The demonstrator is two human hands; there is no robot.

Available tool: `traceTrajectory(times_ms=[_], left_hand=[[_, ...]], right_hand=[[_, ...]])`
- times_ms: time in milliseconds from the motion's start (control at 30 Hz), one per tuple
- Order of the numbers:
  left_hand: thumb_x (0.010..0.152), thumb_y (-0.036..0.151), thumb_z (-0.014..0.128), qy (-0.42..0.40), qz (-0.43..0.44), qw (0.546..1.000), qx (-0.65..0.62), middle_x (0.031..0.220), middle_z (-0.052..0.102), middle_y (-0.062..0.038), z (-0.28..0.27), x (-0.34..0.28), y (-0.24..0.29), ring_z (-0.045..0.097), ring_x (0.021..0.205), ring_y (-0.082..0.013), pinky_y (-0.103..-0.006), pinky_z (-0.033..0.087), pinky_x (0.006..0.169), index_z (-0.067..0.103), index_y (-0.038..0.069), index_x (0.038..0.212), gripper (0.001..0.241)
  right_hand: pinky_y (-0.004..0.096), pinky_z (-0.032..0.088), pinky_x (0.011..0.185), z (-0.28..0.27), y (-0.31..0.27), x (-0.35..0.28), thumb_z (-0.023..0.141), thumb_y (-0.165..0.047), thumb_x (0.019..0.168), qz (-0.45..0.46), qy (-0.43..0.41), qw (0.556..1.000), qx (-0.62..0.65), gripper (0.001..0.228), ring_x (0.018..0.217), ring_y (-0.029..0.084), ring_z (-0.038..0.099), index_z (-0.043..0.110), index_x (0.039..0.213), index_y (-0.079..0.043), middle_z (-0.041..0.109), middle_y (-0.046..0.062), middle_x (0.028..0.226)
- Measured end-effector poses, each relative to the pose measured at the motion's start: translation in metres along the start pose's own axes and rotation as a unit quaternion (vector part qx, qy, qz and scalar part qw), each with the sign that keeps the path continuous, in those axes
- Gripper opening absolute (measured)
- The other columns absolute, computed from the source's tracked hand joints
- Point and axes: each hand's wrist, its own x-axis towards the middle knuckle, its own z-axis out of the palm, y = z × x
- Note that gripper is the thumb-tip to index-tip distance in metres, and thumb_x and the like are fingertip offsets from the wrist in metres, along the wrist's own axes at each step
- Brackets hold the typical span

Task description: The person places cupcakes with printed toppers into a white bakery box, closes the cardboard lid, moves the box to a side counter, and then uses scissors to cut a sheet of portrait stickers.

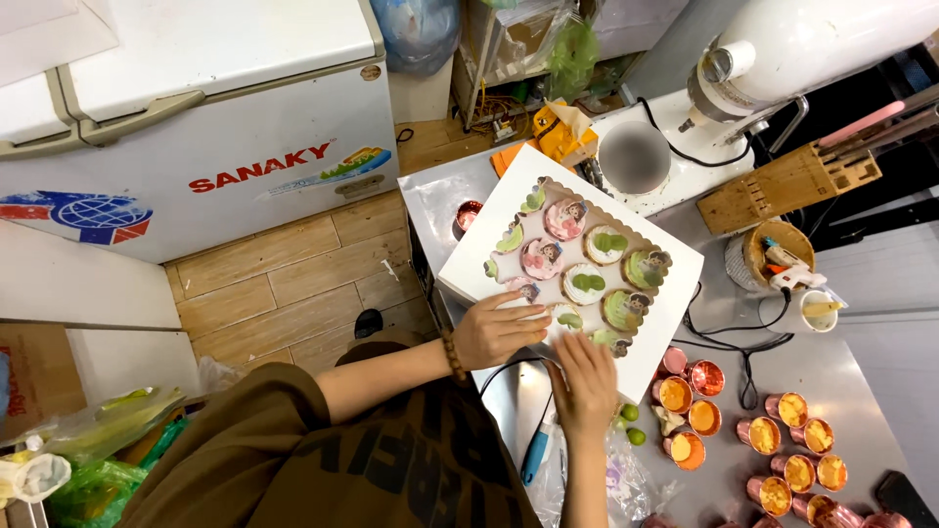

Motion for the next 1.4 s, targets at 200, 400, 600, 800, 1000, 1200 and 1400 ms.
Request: traceTrajectory(times_ms=[200,400,600,800,1000,1200,1400], left_hand=[[0.099,0.014,0.069,0.002,0.005,1.000,0.015,0.129,0.072,-0.003,-0.004,-0.009,-0.014,0.066,0.126,-0.0151,-0.0383,0.051,0.114,0.077,0.012,0.115,0.018],[0.096,0.020,0.071,0.012,0.025,0.999,0.026,0.126,0.073,-0.003,-0.009,-0.013,-0.027,0.067,0.125,-0.0188,-0.0375,0.052,0.107,0.077,0.013,0.113,0.020],[0.097,0.016,0.072,0.032,0.068,0.996,0.053,0.123,0.075,0.000,-0.006,-0.017,-0.032,0.068,0.123,-0.0148,-0.0378,0.053,0.108,0.078,0.016,0.109,0.014],[0.097,0.016,0.073,0.043,0.074,0.995,0.051,0.119,0.076,0.002,-0.009,-0.012,-0.038,0.069,0.120,-0.0131,-0.0364,0.053,0.107,0.078,0.017,0.102,0.008],[0.097,0.015,0.072,0.030,0.099,0.993,0.053,0.118,0.076,0.002,0.001,-0.016,-0.040,0.070,0.119,-0.0136,-0.0351,0.056,0.104,0.078,0.017,0.102,0.008],[0.097,0.023,0.072,-0.012,0.055,0.998,0.040,0.121,0.075,-0.001,0.001,-0.026,-0.044,0.069,0.122,-0.0162,-0.0357,0.055,0.105,0.078,0.013,0.109,0.017],[0.097,0.034,0.067,-0.009,0.044,0.998,0.050,0.133,0.069,-0.003,-0.055,-0.028,-0.076,0.063,0.125,-0.0169,-0.0405,0.051,0.108,0.075,0.016,0.111,0.025]], right_hand=[[0.042,0.054,0.101,0.013,-0.008,0.013,0.080,-0.002,0.086,-0.005,0.033,0.999,0.041,0.012,0.108,0.023,0.073,0.075,0.096,-0.005,0.077,0.007,0.106],[0.040,0.057,0.095,0.019,-0.008,0.011,0.081,-0.002,0.087,-0.031,0.072,0.997,0.017,0.009,0.103,0.021,0.074,0.073,0.090,-0.006,0.077,0.007,0.101],[0.040,0.056,0.096,0.025,-0.006,0.003,0.082,-0.004,0.087,-0.047,0.078,0.996,-0.010,0.010,0.104,0.021,0.074,0.073,0.090,-0.007,0.078,0.006,0.103],[0.040,0.054,0.097,0.006,-0.007,0.007,0.082,-0.010,0.084,-0.088,0.050,0.993,-0.053,0.019,0.108,0.025,0.072,0.077,0.102,-0.005,0.077,0.009,0.110],[0.039,0.054,0.101,0.012,0.021,-0.017,0.081,-0.007,0.086,-0.026,0.053,0.996,-0.064,0.017,0.113,0.021,0.072,0.078,0.103,-0.008,0.077,0.006,0.113],[0.037,0.055,0.102,0.002,0.024,-0.022,0.085,-0.011,0.086,-0.008,0.060,0.998,-0.035,0.019,0.115,0.020,0.070,0.077,0.102,-0.011,0.076,0.003,0.114],[0.048,0.043,0.108,-0.033,0.045,-0.040,0.089,-0.028,0.068,0.023,0.019,0.997,-0.077,0.068,0.128,0.036,0.057,0.067,0.129,-0.006,0.063,0.019,0.136]])
